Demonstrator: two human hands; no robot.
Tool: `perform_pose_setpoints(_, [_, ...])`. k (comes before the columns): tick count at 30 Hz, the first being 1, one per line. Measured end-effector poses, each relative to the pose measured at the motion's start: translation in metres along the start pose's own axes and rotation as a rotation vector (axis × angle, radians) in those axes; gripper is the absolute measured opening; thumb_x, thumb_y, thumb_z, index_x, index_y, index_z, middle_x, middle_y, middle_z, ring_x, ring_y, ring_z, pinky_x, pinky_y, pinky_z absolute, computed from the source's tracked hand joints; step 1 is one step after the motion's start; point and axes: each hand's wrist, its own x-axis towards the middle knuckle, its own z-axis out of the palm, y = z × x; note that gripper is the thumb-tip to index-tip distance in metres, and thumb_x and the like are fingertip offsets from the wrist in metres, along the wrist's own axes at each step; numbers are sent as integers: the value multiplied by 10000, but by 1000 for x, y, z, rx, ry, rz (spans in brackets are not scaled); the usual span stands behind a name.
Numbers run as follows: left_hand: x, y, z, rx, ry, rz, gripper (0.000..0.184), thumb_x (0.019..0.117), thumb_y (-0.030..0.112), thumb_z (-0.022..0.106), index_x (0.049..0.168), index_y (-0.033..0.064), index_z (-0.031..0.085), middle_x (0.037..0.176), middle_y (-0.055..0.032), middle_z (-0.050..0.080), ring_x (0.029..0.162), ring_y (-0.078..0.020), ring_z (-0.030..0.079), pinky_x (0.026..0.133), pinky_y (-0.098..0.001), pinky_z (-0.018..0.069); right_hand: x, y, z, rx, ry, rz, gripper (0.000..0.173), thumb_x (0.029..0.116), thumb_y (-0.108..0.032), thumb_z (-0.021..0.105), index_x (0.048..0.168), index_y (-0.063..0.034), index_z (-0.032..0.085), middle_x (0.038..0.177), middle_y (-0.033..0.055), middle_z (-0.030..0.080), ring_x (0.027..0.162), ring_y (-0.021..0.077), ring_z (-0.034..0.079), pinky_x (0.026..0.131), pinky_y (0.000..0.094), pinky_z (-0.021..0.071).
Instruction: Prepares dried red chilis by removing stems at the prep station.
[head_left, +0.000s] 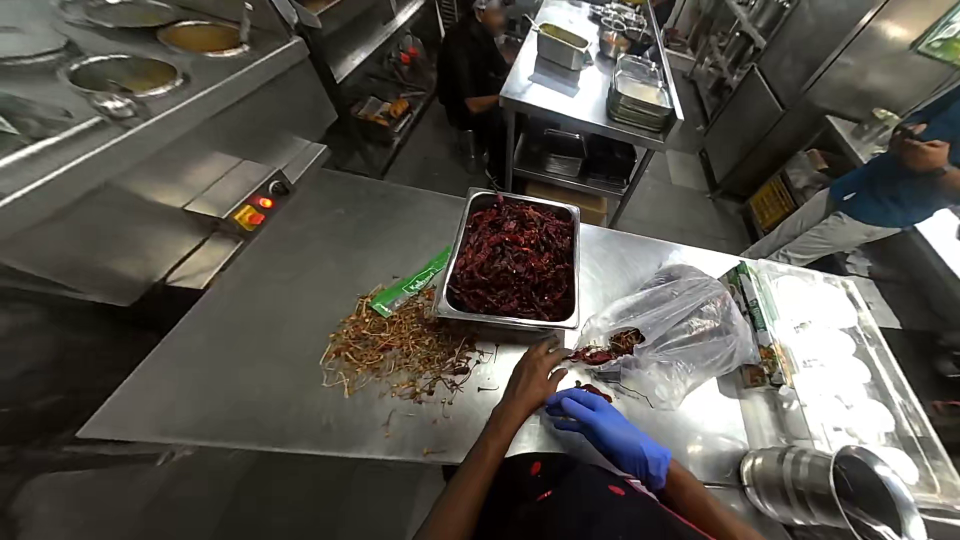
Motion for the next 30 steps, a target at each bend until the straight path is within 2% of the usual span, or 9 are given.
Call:
perform_pose_setpoints(5, [0, 17, -25, -106, 85, 56, 176, 1018, 215, 632, 1121, 132, 748, 1165, -51, 707, 1018, -197, 694, 921, -467, 585, -18, -18, -17, -358, 204, -73, 450, 1028, -436, 555, 1378, -166, 642, 1520, 34, 529, 1392, 165, 501, 1135, 411, 460])
perform_pose_setpoints(8, [-9, 26, -44, -129, 103, 53, 178, 1016, 202, 638, 1141, 144, 750, 1139, -34, 717, 973, -180, 695, 887, -452, 591, -19, -10, -31, -204, 334, -104, 363, 1057, -343, 545, 1273, -91, 691, 1306, 84, 674, 1208, 229, 639, 1021, 427, 545])
perform_pose_setpoints(13, [-19, 34, -63, -291, 59, 20, 135, 994, 216, 674, 1086, 168, 761, 1051, 21, 732, 883, -136, 681, 783, -396, 585, -13, -16, -36, -116, 422, -137, 330, 1072, -283, 510, 1264, -80, 687, 1196, 112, 715, 996, 265, 705, 850, 405, 593])
perform_pose_setpoints(16, [-23, 31, -62, -504, 27, -2, 155, 975, 226, 699, 1109, 196, 772, 1040, 51, 743, 894, -134, 689, 830, -382, 594, -6, -24, -33, 0, 305, -159, 463, 1106, -371, 374, 1249, -41, 667, 1092, 143, 716, 884, 229, 686, 755, 363, 566])
perform_pose_setpoints(19, [-29, 27, -56, -684, -15, 35, 172, 985, 223, 691, 1127, 163, 768, 1062, -8, 755, 956, -198, 711, 899, -403, 596, 4, -26, -28, 115, 228, -235, 620, 1113, -471, 268, 1040, -5, 671, 834, 111, 670, 750, 198, 649, 712, 357, 561])
perform_pose_setpoints(22, [-34, 24, -53, -640, -44, 52, 214, 1001, 298, 666, 1157, 193, 768, 1154, 29, 750, 1101, -165, 687, 994, -405, 554, 10, -34, -19, 81, 266, -347, 533, 1110, -387, 369, 781, -38, 600, 648, 58, 556, 642, 180, 579, 682, 362, 536])
perform_pose_setpoints(25, [-37, 34, -58, -549, -43, 60, 359, 976, 375, 685, 1257, 151, 699, 1220, 14, 712, 1184, -143, 640, 1069, -424, 509, 14, -37, -17, -154, 315, -394, 457, 1089, -305, 447, 767, -36, 627, 652, 49, 571, 634, 169, 564, 643, 348, 504])
perform_pose_setpoints(27, [-33, 50, -60, -525, 4, 45, 405, 966, 412, 697, 1259, 133, 680, 1088, 18, 740, 1025, -123, 701, 961, -397, 584, 17, -38, -19, -404, 336, -368, 432, 1080, -366, 474, 854, -69, 692, 720, 31, 634, 674, 160, 618, 658, 359, 544])
perform_pose_setpoints(30, [-32, 64, -56, -439, 131, -54, 277, 976, 393, 688, 1052, 132, 741, 822, 35, 726, 730, -83, 684, 714, -330, 597, 22, -33, -17, -495, 247, -373, 475, 1097, -390, 416, 887, -73, 701, 752, 22, 669, 693, 141, 647, 687, 355, 566])
